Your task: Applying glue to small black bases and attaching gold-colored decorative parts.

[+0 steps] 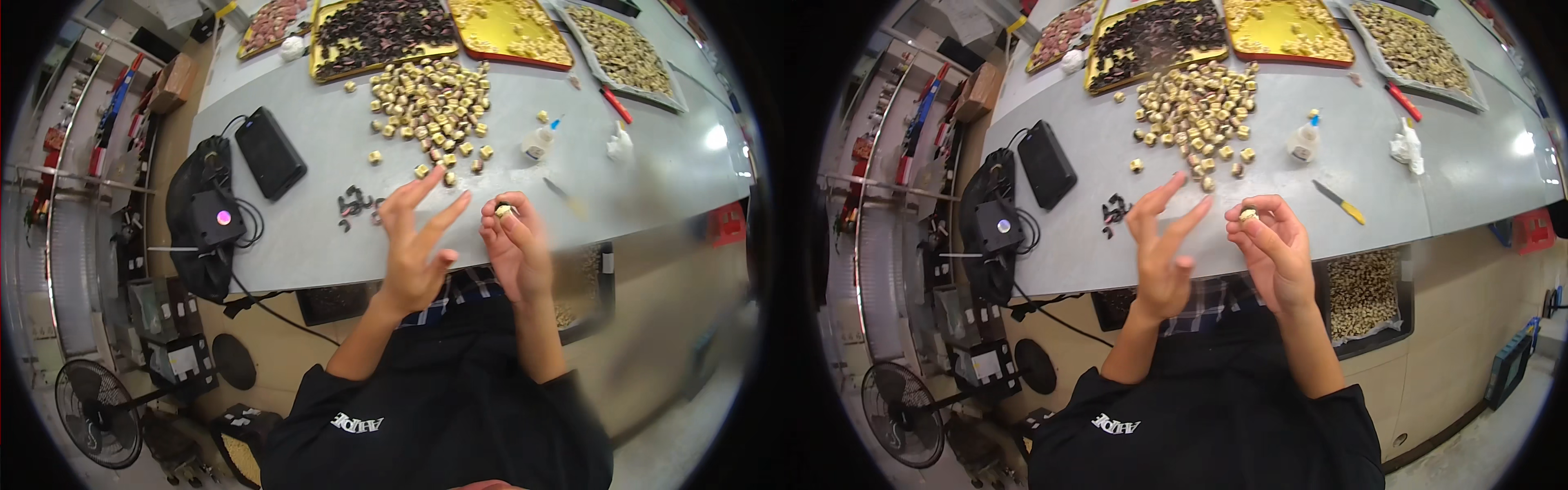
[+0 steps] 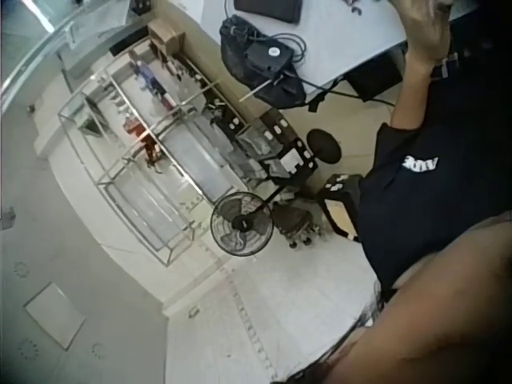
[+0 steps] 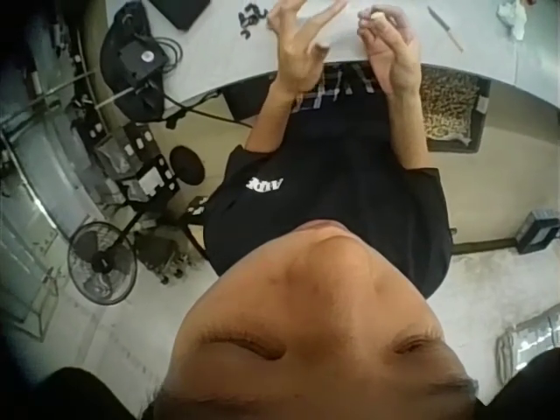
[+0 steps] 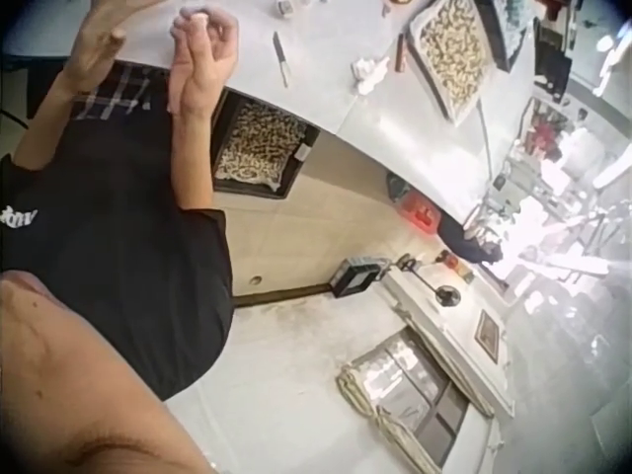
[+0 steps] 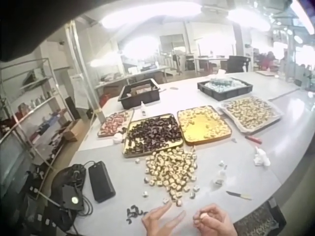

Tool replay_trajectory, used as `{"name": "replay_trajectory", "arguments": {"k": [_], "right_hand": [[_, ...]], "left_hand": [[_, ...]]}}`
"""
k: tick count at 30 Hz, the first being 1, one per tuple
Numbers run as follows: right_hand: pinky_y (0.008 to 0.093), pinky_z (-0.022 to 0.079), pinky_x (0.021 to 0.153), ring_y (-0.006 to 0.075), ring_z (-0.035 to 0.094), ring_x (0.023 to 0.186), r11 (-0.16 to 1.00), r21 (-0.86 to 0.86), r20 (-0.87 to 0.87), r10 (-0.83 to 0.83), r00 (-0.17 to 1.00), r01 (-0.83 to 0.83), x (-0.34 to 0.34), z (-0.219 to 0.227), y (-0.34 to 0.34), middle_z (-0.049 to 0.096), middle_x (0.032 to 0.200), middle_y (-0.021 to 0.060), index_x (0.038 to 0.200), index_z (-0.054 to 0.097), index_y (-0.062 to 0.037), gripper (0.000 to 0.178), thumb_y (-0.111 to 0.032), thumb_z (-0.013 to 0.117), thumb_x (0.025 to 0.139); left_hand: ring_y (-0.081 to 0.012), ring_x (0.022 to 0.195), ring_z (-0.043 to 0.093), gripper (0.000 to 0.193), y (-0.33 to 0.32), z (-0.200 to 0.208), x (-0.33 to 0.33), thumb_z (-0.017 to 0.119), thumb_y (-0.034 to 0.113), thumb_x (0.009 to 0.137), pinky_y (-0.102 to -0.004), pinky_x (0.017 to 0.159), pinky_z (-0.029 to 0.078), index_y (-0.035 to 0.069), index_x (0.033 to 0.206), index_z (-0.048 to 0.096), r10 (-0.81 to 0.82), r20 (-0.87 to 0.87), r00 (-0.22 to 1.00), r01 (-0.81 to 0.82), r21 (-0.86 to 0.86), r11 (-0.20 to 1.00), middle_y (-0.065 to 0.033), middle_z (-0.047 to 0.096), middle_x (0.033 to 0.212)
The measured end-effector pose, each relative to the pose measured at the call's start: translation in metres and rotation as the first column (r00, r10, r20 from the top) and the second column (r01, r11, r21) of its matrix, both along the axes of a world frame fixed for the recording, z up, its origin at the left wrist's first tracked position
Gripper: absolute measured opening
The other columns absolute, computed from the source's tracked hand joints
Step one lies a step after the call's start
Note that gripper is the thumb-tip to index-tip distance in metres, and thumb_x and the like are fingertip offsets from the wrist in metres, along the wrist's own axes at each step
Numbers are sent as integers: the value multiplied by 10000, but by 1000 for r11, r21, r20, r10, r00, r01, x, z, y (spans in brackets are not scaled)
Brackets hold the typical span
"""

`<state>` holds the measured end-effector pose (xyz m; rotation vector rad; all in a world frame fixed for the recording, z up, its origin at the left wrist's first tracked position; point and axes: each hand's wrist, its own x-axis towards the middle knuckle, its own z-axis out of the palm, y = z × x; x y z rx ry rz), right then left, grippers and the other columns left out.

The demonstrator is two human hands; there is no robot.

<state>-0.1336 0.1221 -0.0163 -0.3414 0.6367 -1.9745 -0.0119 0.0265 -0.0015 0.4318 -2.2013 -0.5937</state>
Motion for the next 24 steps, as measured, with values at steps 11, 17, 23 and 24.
{"name": "replay_trajectory", "arguments": {"k": [11, 17, 23, 24], "right_hand": [[277, 464, 729, 160, 552, 777, 971, 7, -425, -213, 880, 239, -21, -3, 14, 570, 858, 119, 1040, 532, 100, 270, -127, 495, 899], [282, 464, 705, 156, 556, 753, 976, 26, -443, -184, 877, 218, -14, 0, 8, 573, 855, 108, 1017, 547, 82, 259, -143, 515, 894], [279, 463, 708, 150, 556, 762, 970, 60, -487, -179, 855, 237, -11, 4, 0, 575, 867, 103, 1025, 546, 65, 236, -127, 518, 889], [278, 463, 710, 147, 555, 766, 968, 61, -479, -185, 858, 242, -13, 2, 1, 575, 870, 103, 1029, 544, 61, 232, -122, 516, 889]], "left_hand": [[-275, 927, 417, 519, 46, 49, 30, 398, 523, 852, -365, 700, 361, 57, 675, 545, -159, -844, 512, 558, 186, 808, -150, 493, 1120], [-209, 1181, 295, 282, 57, 127, 58, 572, 315, 820, -412, 893, 283, 244, 1093, 573, -420, -893, 162, 957, 38, 288, 8, 350, 1302], [-120, 1185, 311, 309, 59, 149, 67, 585, 258, 818, -388, 889, 303, 326, 1119, 580, -401, -905, 142, 985, 88, 149, 90, 389, 1285], [-120, 1185, 311, 309, 60, 149, 66, 585, 258, 818, -388, 889, 303, 326, 1119, 580, -401, -905, 139, 986, 87, 145, 90, 389, 1285]]}}
